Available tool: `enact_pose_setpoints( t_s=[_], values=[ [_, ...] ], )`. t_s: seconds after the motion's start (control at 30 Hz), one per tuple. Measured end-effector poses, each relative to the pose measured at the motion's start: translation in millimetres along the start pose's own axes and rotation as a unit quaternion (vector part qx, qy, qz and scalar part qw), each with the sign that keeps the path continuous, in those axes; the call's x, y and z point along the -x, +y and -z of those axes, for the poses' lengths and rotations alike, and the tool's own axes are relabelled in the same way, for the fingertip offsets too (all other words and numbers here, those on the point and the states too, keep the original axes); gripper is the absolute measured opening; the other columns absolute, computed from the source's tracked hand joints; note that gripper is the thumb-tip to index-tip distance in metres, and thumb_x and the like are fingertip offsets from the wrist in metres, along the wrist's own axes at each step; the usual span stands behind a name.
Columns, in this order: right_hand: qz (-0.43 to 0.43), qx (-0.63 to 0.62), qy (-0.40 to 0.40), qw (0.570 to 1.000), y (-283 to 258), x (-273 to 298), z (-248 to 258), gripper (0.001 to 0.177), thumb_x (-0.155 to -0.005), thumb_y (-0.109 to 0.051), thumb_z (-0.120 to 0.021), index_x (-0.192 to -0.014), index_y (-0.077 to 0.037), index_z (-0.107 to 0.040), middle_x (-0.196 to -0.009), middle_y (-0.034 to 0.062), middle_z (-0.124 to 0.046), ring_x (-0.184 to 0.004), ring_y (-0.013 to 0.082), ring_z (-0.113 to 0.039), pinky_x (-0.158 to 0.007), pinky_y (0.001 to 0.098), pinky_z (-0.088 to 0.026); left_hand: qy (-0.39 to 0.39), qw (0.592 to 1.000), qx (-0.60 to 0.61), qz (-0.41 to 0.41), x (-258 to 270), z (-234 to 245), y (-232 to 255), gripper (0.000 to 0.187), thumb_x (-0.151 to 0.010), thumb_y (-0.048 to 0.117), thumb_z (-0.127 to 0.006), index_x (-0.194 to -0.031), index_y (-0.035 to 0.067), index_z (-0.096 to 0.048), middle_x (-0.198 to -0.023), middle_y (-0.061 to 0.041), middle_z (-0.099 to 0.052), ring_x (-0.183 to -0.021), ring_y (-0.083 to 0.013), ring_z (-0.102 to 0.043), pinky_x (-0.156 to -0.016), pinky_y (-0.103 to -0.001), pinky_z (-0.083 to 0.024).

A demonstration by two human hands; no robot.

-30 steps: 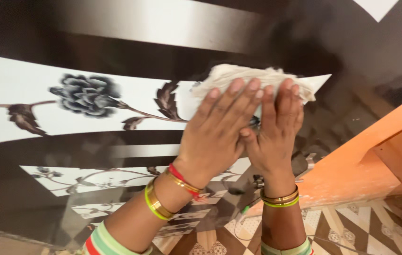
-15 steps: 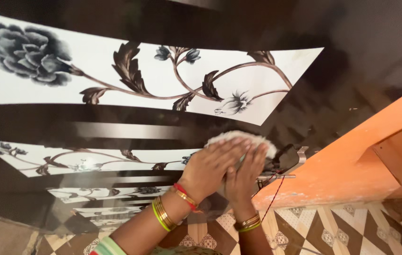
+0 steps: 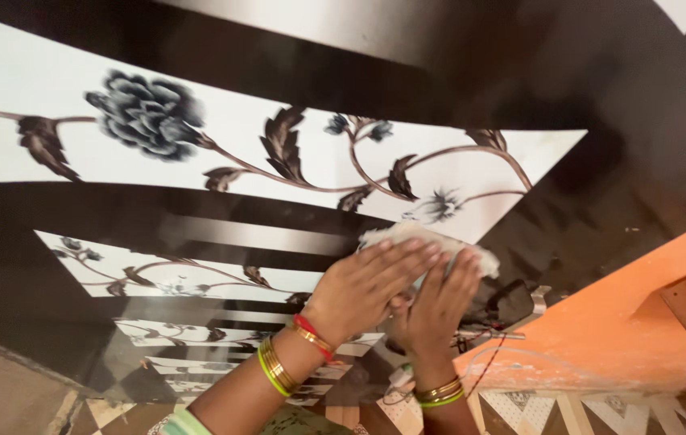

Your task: The person wipes a dark glossy surface with a white cloth using both hands. The surface has a floral pattern and is likely a cabinet or drawer front. The person repeatedly rubs the same area with consistent pressure.

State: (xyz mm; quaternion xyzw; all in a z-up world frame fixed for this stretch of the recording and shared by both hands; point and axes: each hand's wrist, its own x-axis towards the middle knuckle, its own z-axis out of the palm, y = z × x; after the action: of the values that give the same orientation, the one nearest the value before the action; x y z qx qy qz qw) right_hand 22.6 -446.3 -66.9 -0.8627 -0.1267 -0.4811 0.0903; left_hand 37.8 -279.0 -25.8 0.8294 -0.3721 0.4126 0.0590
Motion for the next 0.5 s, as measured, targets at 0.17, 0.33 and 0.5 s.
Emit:
enact_pose_setpoints(
  t_s=[0.17, 0.33, 0.5],
  values=[
    [0.002, -0.051, 0.021, 0.998, -45, -72, 28, 0.086, -0.105, -0.070, -0.014, -0.168, -0.011, -0.009, -0.175, 0.0217, -0.003, -0.164, 0.0421, -0.001, -0.134, 0.0616, -0.004, 0.019, 0.999, -0.046, 0.017, -26, 63, -43, 0.065, -0.106, 0.030, -0.039, -0.167, 0.015, -0.023, -0.173, 0.001, -0.019, -0.160, -0.0143, -0.012, -0.133, -0.037, -0.007],
    [0.012, -0.063, 0.019, 0.998, -114, -107, 13, 0.088, -0.107, -0.071, -0.015, -0.169, -0.009, -0.006, -0.175, 0.0220, 0.002, -0.164, 0.0399, 0.006, -0.134, 0.0597, 0.003, 0.052, 0.996, -0.050, 0.053, -1, 104, -93, 0.059, -0.113, 0.032, -0.038, -0.168, 0.016, -0.025, -0.174, 0.002, -0.021, -0.160, -0.0149, -0.017, -0.133, -0.037, -0.008],
    [0.052, -0.068, 0.013, 0.996, -189, -113, -15, 0.087, -0.106, -0.069, -0.024, -0.167, -0.009, -0.009, -0.174, 0.0194, 0.000, -0.164, 0.0373, 0.005, -0.132, 0.0568, 0.005, 0.079, 0.985, -0.108, 0.111, 59, 125, -141, 0.055, -0.110, 0.028, -0.038, -0.164, 0.019, -0.036, -0.170, 0.003, -0.028, -0.158, -0.0172, -0.021, -0.131, -0.040, -0.012]
  ],
)
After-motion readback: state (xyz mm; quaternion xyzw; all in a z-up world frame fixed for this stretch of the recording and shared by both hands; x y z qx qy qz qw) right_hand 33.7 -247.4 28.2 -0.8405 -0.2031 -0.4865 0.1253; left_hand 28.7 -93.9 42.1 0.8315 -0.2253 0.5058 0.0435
